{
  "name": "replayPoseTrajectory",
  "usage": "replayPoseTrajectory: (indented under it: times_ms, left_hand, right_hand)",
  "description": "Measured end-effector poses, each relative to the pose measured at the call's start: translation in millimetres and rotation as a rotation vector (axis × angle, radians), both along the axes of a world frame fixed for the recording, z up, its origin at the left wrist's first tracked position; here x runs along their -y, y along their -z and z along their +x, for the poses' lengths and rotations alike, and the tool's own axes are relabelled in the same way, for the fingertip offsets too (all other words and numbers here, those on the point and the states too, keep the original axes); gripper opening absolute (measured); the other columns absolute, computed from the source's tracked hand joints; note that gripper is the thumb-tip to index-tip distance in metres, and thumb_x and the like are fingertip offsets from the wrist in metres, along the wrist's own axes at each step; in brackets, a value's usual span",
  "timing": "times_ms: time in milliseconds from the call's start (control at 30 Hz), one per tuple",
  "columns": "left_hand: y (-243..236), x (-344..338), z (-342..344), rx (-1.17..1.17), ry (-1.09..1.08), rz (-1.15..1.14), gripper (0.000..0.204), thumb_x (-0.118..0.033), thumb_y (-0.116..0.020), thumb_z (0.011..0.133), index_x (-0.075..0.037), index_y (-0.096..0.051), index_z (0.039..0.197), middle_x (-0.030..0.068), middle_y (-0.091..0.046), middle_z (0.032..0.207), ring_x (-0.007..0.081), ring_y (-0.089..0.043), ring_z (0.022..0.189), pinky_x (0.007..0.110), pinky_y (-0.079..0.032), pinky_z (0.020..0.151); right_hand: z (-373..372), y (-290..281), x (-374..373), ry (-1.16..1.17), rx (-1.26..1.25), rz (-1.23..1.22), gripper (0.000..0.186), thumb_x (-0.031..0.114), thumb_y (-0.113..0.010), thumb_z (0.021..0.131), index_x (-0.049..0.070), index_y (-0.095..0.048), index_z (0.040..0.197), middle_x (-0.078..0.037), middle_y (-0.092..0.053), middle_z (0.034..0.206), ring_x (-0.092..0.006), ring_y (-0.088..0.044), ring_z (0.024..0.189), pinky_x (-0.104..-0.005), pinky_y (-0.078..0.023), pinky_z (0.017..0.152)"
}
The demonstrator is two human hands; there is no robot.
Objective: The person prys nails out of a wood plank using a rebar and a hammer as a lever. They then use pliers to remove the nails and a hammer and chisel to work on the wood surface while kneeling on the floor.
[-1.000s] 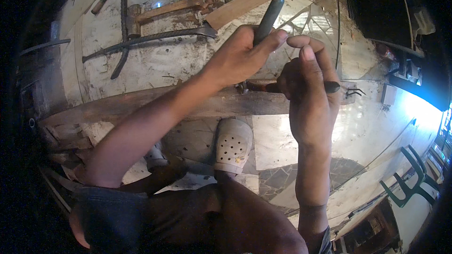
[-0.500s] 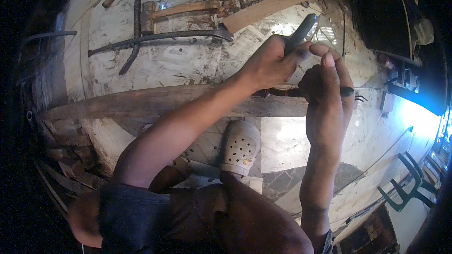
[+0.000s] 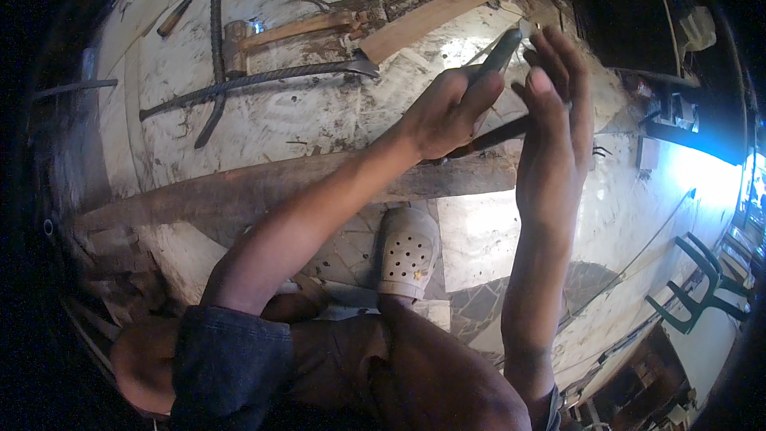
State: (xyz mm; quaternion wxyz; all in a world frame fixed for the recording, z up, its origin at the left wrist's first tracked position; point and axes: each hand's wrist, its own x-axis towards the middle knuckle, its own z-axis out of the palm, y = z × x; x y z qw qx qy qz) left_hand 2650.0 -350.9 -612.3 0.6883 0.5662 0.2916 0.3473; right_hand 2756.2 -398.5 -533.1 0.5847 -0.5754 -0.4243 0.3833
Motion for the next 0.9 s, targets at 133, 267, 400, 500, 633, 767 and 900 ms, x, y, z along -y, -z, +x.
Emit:
replayPoseTrajectory:
  times_ms: [133, 267, 400, 500, 633, 767, 900]
  left_hand:
    - [4.4, 7.3, -1.6, 0.098, -0.034, 0.044, 0.067, -0.065, -0.053, 0.082, 0.001, -0.059, 0.089, 0.0055, -0.057, 0.066, 0.0146, -0.055, 0.065, 0.031, -0.043, 0.059]
    - [6.6, 15.3, 6.4, 0.259, -0.156, 0.035, 0.063, -0.056, -0.066, 0.077, 0.001, -0.057, 0.101, 0.0052, -0.057, 0.075, 0.0133, -0.053, 0.069, 0.030, -0.043, 0.060]
    - [8.9, 11.4, 1.6, 0.067, -0.043, 0.073, 0.066, -0.053, -0.072, 0.072, 0.000, -0.056, 0.107, 0.0038, -0.054, 0.078, 0.0122, -0.049, 0.070, 0.028, -0.042, 0.062]
    - [15.1, 20.8, -1.7, 0.144, -0.158, 0.150, 0.070, -0.047, -0.076, 0.066, -0.001, -0.053, 0.114, 0.0039, -0.053, 0.084, 0.0125, -0.048, 0.073, 0.029, -0.042, 0.064]
    - [29.9, 37.2, -21.6, 0.227, -0.235, 0.326, 0.080, -0.036, -0.078, 0.059, -0.003, -0.044, 0.123, 0.0089, -0.051, 0.103, 0.0167, -0.049, 0.086, 0.032, -0.044, 0.073]
    - [30.0, 40.3, -41.9, 0.193, -0.053, 0.187, 0.073, -0.032, -0.073, 0.065, -0.002, -0.042, 0.124, 0.0099, -0.052, 0.108, 0.0201, -0.050, 0.094, 0.033, -0.043, 0.080]
    - [37.5, 59.8, -37.4, 0.731, -0.127, -0.639, 0.054, -0.037, -0.048, 0.088, -0.009, -0.036, 0.132, 0.0047, -0.048, 0.120, 0.0131, -0.046, 0.111, 0.032, -0.040, 0.094]
  right_hand:
    - [-7.7, -10.7, -18.7, -0.251, -0.183, -0.026, 0.056, 0.034, -0.043, 0.093, -0.003, -0.039, 0.135, -0.019, -0.054, 0.126, -0.0262, -0.052, 0.118, -0.0381, -0.037, 0.102]
    - [-11.8, -1.4, -19.4, -0.254, -0.288, -0.110, 0.043, 0.034, -0.040, 0.092, -0.003, -0.050, 0.112, -0.009, -0.055, 0.088, -0.0194, -0.054, 0.084, -0.0312, -0.043, 0.084]
    - [-8.0, 8.9, -24.9, -0.208, -0.340, 0.008, 0.028, 0.026, -0.042, 0.090, -0.001, -0.051, 0.094, -0.005, -0.048, 0.077, -0.0139, -0.045, 0.068, -0.0274, -0.039, 0.066]
    - [-14.9, 8.0, -28.2, -0.150, -0.319, 0.030, 0.021, 0.016, -0.046, 0.090, -0.002, -0.057, 0.088, -0.004, -0.053, 0.074, -0.0104, -0.047, 0.062, -0.0238, -0.039, 0.058]
    - [-42.5, 4.0, -26.3, -0.184, -0.035, 0.038, 0.019, 0.013, -0.047, 0.087, -0.001, -0.059, 0.082, -0.003, -0.057, 0.068, -0.0089, -0.051, 0.061, -0.0237, -0.040, 0.056]
    - [-59.0, -6.6, -31.2, -0.220, 0.247, 0.000, 0.019, 0.013, -0.046, 0.089, -0.001, -0.055, 0.079, 0.002, -0.049, 0.062, -0.0053, -0.043, 0.058, -0.0224, -0.035, 0.051]
    - [-64.8, -2.1, -39.7, -0.192, 0.210, -0.044, 0.015, 0.012, -0.057, 0.075, -0.001, -0.057, 0.067, -0.015, -0.055, 0.051, -0.0250, -0.060, 0.048, -0.0366, -0.048, 0.051]
